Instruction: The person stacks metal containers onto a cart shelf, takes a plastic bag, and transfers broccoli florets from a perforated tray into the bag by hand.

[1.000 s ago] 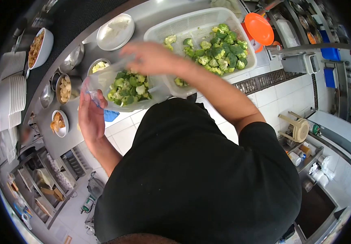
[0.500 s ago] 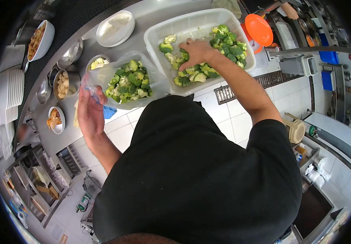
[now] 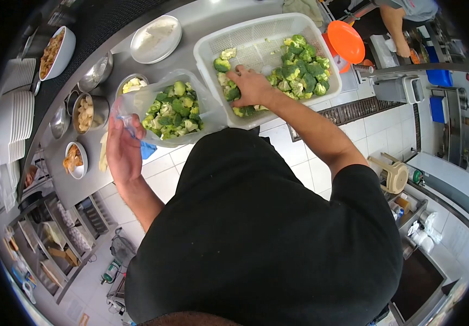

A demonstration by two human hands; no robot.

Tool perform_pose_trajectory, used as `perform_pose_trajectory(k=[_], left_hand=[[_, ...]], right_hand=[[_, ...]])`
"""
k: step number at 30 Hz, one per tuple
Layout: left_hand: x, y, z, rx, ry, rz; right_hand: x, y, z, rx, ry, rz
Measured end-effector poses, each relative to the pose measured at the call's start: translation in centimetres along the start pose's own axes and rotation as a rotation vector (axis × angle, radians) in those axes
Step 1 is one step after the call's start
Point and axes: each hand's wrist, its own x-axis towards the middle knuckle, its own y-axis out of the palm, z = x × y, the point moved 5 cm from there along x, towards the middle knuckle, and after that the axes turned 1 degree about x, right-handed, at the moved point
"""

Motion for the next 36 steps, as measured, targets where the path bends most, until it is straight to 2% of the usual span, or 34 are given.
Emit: perform_pose_trajectory(k=[3,12,15,21,27,33,36], left_hand=[[0.1,-0.1,0.0,-0.011,-0.003,0.014],[0.6,0.5,0.3,0.041,-0.031,0.029],[0.6,0.6,0.4,0.042,-0.034,0.042],[0.7,1.0,0.4,0.053,-0.029,0.057],[0.3,0.8,0.2,0.052,-0.017,0.028],[-0.1,0.4,-0.2,0.023,-0.013,0.028],[-0.2,-0.1,0.1,0.011,-0.019,0.047]], right_hand=[[-0.6,0.1,0.1,-0.025,-0.025,-0.109],[-0.3,-0.2,0.3,0.065,-0.089,-0.087],[1.0,-0.4,0.1,0.102,-0.068,0.033],[2.0,-1.1,1.0,-0.053,-0.027,0.116],[1.6,-0.4,1.0,0.02,0.032,0.079],[2.3,-1.0,-2.6,0.18,0.137,-0.161],[3.7,0.1,-4.8,0.18,0.001,-0.026]])
